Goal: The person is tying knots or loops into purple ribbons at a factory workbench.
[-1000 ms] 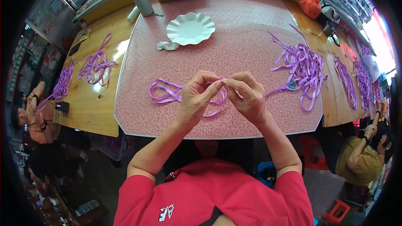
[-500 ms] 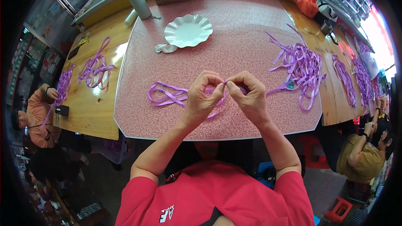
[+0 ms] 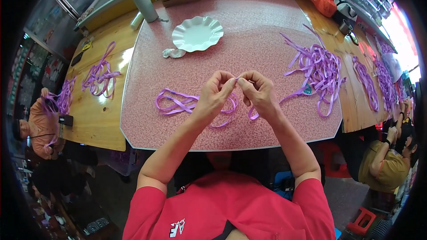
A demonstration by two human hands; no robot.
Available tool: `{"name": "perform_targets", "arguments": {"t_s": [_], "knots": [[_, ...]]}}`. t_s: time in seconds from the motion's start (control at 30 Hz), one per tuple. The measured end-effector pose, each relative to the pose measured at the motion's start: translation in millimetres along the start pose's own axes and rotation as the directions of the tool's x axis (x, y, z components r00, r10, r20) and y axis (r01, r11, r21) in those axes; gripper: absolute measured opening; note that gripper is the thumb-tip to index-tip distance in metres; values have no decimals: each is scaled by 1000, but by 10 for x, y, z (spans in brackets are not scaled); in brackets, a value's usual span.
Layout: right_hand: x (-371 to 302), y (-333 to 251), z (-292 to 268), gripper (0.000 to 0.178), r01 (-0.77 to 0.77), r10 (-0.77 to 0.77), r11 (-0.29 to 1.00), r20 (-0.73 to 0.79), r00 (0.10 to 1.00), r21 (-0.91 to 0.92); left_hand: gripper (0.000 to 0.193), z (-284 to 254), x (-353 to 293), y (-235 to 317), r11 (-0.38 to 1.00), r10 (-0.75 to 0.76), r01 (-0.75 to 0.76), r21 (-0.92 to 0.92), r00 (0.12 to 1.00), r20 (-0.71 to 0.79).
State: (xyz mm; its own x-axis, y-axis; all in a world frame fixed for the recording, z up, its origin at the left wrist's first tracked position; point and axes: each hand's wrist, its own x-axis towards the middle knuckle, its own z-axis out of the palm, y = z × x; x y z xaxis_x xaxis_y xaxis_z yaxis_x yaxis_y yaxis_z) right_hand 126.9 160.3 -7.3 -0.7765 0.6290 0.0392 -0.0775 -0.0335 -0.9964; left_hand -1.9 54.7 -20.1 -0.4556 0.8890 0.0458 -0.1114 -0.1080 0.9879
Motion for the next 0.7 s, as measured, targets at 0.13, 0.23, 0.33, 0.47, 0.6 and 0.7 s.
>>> {"name": "perform_targets", "arguments": {"t_s": [0.13, 0.23, 0.33, 0.47, 0.6, 0.7], "knots": [[179, 36, 11, 16, -27, 33, 992, -43, 999, 123, 15, 29, 184, 37, 915, 251, -192, 355, 960, -127], [326, 42, 14, 17, -16, 27, 986, -63, 998, 166, 13, -6, 319, 38, 694, 524, -394, 602, 851, -47], [445, 89, -35, 18, -8, 19, 981, -54, 998, 194, 9, -15, 414, 39, 713, 529, -396, 579, 845, -74], [494, 144, -73, 19, 7, 3, 988, -70, 998, 154, 8, -83, 461, 16, 737, 483, -364, 570, 873, -67], [513, 228, -132, 20, -50, 54, 990, -32, 998, 131, 8, -127, 489, -84, 677, 490, -367, 638, 871, -18], [524, 275, -105, 15, -70, 74, 992, -36, 997, 104, 11, -122, 522, -178, 554, 565, -390, 736, 825, 12]]}}
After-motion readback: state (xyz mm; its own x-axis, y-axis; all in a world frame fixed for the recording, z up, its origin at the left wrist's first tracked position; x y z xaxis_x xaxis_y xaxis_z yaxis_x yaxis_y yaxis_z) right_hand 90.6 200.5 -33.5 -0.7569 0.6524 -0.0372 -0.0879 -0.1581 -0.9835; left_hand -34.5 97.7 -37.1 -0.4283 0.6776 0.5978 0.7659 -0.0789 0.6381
